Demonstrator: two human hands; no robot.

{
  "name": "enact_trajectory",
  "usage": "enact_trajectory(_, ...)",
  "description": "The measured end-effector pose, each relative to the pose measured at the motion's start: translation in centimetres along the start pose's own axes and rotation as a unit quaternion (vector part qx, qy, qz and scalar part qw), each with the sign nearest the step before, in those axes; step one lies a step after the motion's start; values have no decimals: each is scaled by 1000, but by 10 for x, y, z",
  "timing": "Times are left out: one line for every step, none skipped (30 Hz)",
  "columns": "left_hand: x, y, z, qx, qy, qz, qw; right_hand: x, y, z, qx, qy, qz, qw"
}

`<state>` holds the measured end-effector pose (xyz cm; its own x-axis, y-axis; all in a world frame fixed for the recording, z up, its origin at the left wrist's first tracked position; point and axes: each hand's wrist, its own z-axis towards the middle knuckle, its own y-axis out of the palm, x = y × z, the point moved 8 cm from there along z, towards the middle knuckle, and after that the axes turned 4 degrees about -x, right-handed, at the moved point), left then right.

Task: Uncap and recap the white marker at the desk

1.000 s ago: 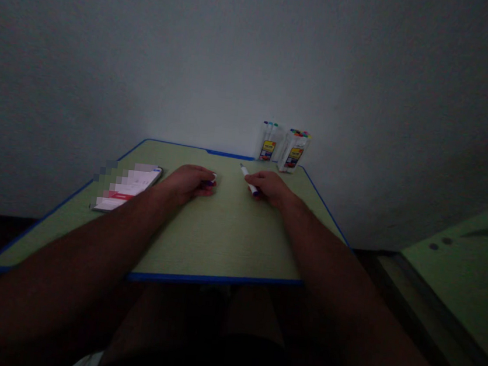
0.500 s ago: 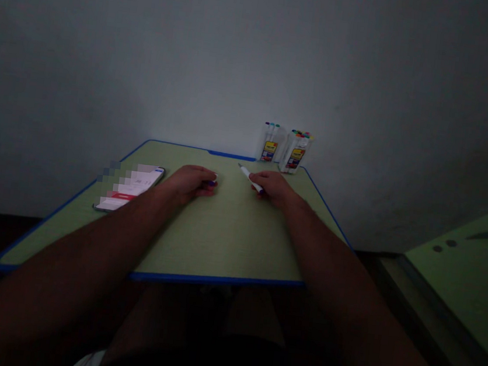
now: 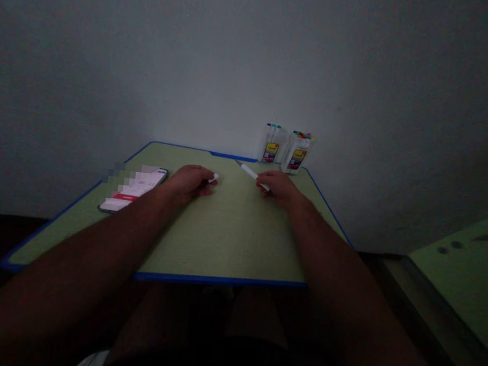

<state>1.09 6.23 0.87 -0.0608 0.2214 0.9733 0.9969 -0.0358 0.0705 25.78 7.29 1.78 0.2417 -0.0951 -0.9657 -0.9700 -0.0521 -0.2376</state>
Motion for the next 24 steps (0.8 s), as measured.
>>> enact_trajectory(0, -1, 0, 4, 0, -1, 1000, 0, -1, -1, 3, 2, 0, 1000)
enact_trajectory(0, -2, 0, 7, 0, -2, 1000, -1, -1, -1, 5, 4, 1, 1000)
enact_trajectory(0, -3, 1, 9, 0, -4, 1000, -2, -2, -2, 3, 4, 4, 1000)
enact_trajectory(0, -4, 1, 9, 0, -6, 1000, -2, -1, -2, 1, 3, 8, 1000)
enact_trajectory(0, -4, 2, 8, 1, -8, 1000, -3, -1, -3, -3, 3, 14, 1000)
enact_trajectory(-1, -5, 3, 9, 2, -9, 1000, -3, -1, -3, -5, 2, 21, 1000)
enact_trajectory(-1, -6, 3, 9, 2, -9, 1000, -3, -1, -4, -6, 3, 27, 1000)
enact_trajectory(-1, -6, 4, 10, 3, -8, 1000, -3, -1, -5, -6, 4, 30, 1000)
enact_trajectory(-1, -7, 5, 10, 4, -9, 1000, -3, -1, -5, -7, 5, 32, 999)
enact_trajectory(-1, -7, 5, 10, 6, -9, 1000, -3, -1, -5, -8, 5, 34, 999)
enact_trajectory(-1, -7, 6, 9, 7, -9, 1000, -3, -1, -5, -9, 2, 35, 999)
enact_trajectory(-1, -6, 6, 8, 8, -9, 1000, -3, 0, -5, -10, 0, 36, 999)
enact_trajectory(-1, -6, 6, 7, 8, -9, 1000, -3, 0, -5, -13, -4, 38, 999)
enact_trajectory(-1, -6, 5, 8, 7, -8, 1000, -3, 0, -4, -16, -8, 40, 999)
enact_trajectory(0, -6, 5, 8, 6, -8, 1000, -3, 1, -4, -20, -13, 42, 999)
enact_trajectory(0, -6, 4, 7, 4, -8, 1000, -3, 1, -3, -24, -17, 44, 999)
enact_trajectory(0, -5, 3, 6, 3, -9, 1000, -3, 2, -3, -30, -21, 46, 998)
enact_trajectory(-1, -5, 3, 3, 2, -11, 1000, -3, 3, -2, -36, -25, 47, 998)
enact_trajectory(-1, -5, 2, 1, 0, -12, 1000, -3, 4, -2, -41, -30, 49, 997)
enact_trajectory(-1, -4, 1, -1, -1, -13, 1000, -3, 5, -2, -46, -34, 51, 997)
enact_trajectory(-1, -4, 1, -3, -1, -14, 1000, -3, 5, -2, -50, -37, 53, 997)
enact_trajectory(-1, -3, 1, -4, -2, -14, 1000, -3, 6, -2, -54, -39, 55, 996)
enact_trajectory(-1, -3, 0, -5, -3, -14, 1000, -3, 7, -1, -57, -40, 56, 996)
enact_trajectory(-1, -2, 0, -6, -3, -14, 1000, -3, 7, -1, -57, -40, 56, 996)
